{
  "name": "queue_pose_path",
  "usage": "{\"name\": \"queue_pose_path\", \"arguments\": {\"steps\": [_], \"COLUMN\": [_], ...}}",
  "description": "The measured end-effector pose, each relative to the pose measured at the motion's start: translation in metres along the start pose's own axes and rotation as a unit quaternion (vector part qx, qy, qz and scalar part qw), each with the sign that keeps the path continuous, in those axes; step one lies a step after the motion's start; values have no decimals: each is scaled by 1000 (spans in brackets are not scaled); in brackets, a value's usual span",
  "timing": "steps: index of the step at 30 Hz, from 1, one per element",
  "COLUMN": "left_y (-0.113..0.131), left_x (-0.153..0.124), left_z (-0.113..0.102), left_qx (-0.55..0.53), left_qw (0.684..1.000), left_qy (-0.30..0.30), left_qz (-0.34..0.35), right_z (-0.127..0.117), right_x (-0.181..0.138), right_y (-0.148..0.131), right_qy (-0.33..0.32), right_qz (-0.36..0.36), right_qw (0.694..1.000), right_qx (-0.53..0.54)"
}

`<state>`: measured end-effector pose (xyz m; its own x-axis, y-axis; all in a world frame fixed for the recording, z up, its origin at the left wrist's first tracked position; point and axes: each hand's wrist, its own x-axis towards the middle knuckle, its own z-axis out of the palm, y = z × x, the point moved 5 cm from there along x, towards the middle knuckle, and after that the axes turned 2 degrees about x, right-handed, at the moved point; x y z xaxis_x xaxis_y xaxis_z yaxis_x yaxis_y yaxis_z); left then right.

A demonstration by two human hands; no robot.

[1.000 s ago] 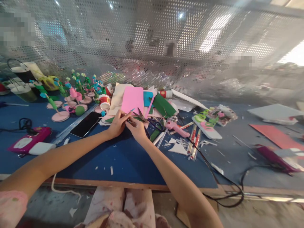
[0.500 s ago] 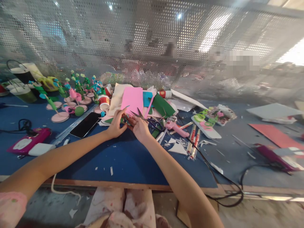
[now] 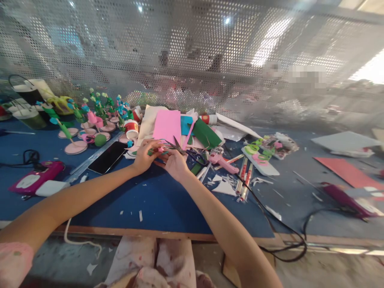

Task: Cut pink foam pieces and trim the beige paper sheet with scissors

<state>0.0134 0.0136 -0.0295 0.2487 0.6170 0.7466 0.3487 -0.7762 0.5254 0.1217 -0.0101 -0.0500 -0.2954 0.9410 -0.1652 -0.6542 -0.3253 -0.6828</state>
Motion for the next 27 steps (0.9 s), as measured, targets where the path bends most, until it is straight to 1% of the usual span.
{"name": "queue_pose_path", "arguments": {"steps": [3, 4, 6, 7, 9, 11, 13, 18, 22, 25, 27], "left_y": [-3, -3, -1, 1, 3, 4, 4, 6, 8, 10, 12], "left_x": [-1, -1, -1, -1, -1, -2, -3, -4, -5, -5, -4], "left_z": [-1, -1, -3, -3, -3, -2, -2, -3, -1, 2, 3], "left_qx": [-43, -55, -67, -72, -97, -132, -147, -91, -77, -67, -70], "left_qw": [999, 998, 998, 997, 995, 991, 989, 996, 997, 998, 997], "left_qy": [9, 12, 16, 16, 8, 3, 2, 3, 2, -9, -15], "left_qz": [-19, -19, -9, -3, 5, 7, 9, 24, 17, 4, 2], "right_z": [-1, -3, -6, -7, -6, -4, 0, 7, 9, 8, 6], "right_x": [0, 1, 2, 1, -1, -3, -5, -11, -14, -13, -13], "right_y": [-3, -5, -12, -16, -22, -25, -26, -25, -23, -19, -18], "right_qy": [-4, 6, 35, 51, 75, 85, 78, 41, 53, 55, 58], "right_qz": [-16, -40, -111, -152, -222, -260, -274, -297, -314, -312, -325], "right_qw": [1000, 998, 987, 974, 940, 908, 888, 876, 868, 865, 859], "right_qx": [-23, -45, -114, -157, -247, -318, -360, -377, -381, -388, -392]}}
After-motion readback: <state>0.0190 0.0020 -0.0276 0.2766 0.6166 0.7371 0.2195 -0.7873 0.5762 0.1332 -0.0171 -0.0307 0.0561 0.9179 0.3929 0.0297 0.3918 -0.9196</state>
